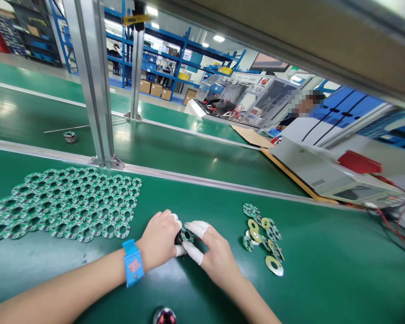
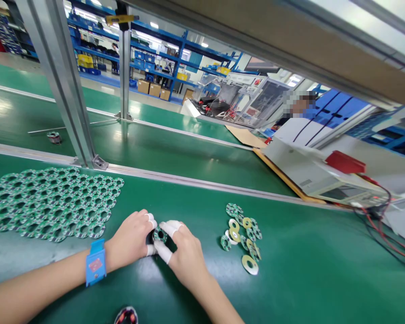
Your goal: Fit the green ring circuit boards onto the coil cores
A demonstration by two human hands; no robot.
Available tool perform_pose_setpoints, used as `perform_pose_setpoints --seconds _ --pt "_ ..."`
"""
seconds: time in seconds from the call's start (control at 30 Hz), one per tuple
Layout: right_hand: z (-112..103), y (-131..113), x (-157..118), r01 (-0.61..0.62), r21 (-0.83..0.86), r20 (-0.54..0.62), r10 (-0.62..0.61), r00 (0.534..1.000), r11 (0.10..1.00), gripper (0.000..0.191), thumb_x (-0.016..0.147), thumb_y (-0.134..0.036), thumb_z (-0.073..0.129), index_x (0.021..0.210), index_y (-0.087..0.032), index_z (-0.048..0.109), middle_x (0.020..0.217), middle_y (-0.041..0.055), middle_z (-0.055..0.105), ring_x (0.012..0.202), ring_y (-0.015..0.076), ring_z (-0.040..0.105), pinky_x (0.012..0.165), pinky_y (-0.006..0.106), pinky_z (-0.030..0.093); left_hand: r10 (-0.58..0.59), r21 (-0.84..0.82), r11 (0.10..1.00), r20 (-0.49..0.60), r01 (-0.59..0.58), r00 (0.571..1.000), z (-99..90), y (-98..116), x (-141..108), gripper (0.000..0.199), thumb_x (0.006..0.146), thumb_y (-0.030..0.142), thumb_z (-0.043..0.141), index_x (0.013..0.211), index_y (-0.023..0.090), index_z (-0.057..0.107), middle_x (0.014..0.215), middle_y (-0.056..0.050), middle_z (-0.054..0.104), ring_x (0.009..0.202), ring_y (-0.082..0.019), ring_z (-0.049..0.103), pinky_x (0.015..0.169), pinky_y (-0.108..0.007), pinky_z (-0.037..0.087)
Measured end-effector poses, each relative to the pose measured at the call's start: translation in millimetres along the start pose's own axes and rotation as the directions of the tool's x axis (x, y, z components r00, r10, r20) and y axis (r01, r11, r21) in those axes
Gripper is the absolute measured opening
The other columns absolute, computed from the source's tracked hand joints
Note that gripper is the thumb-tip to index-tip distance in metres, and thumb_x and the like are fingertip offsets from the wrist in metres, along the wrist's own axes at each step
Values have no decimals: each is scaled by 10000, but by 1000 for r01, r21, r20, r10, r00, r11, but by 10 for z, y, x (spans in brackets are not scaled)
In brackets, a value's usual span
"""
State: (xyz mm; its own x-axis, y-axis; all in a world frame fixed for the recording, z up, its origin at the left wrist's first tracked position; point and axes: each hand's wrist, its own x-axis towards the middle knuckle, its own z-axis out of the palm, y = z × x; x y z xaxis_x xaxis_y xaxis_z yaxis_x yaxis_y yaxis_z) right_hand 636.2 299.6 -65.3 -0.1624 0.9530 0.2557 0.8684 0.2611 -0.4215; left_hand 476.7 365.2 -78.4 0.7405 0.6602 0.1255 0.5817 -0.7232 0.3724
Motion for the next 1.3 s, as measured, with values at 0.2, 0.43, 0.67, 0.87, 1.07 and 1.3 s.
perform_pose_setpoints --seconds 0.2,0.43,0.67,0.87,1.07,1.3 --pt "-90 -84 120 -11 -5 76 11 997 1000 196 760 -260 577 919 -197 671 843 76 675 762 212 610 667 314 504 -6 -1 1000 10 6 1000 -20 -6 -3 248 695 375 688 768 155 598 823 -58 596 831 -237 524 697 -346 420" --pt "-141 -120 133 -93 106 114 81 990 990 81 734 -197 579 719 -202 658 682 22 604 660 166 567 571 241 474 -2 -12 1000 11 2 1000 -23 0 -5 262 712 411 676 766 167 600 825 -48 596 832 -228 531 694 -336 405" --pt "-184 -122 150 -186 144 179 159 971 972 58 692 -165 603 682 -191 654 667 9 585 592 146 548 527 228 463 -7 -47 999 13 7 1000 -2 -5 12 263 683 402 700 769 175 600 829 -37 593 826 -216 533 697 -322 403" --pt "-205 -168 181 -185 82 213 164 963 979 41 690 -160 634 696 -184 666 666 16 576 606 156 536 547 242 458 -5 -45 999 39 6 999 -15 5 19 249 678 373 706 766 165 602 828 -45 598 823 -217 534 701 -320 404" --pt "-124 -173 135 -214 69 159 201 967 974 96 694 -153 641 780 -186 667 729 31 591 680 179 549 594 260 468 -10 -50 999 31 11 999 14 -8 8 234 695 373 686 775 174 593 835 -43 590 826 -218 520 714 -328 406" --pt "-99 -7 45 -346 371 244 269 932 862 398 690 -220 628 1084 -183 595 929 70 565 824 204 551 640 292 510 -29 -56 998 28 31 999 55 -11 12 305 696 442 682 789 162 605 844 -59 593 844 -238 513 745 -355 424"
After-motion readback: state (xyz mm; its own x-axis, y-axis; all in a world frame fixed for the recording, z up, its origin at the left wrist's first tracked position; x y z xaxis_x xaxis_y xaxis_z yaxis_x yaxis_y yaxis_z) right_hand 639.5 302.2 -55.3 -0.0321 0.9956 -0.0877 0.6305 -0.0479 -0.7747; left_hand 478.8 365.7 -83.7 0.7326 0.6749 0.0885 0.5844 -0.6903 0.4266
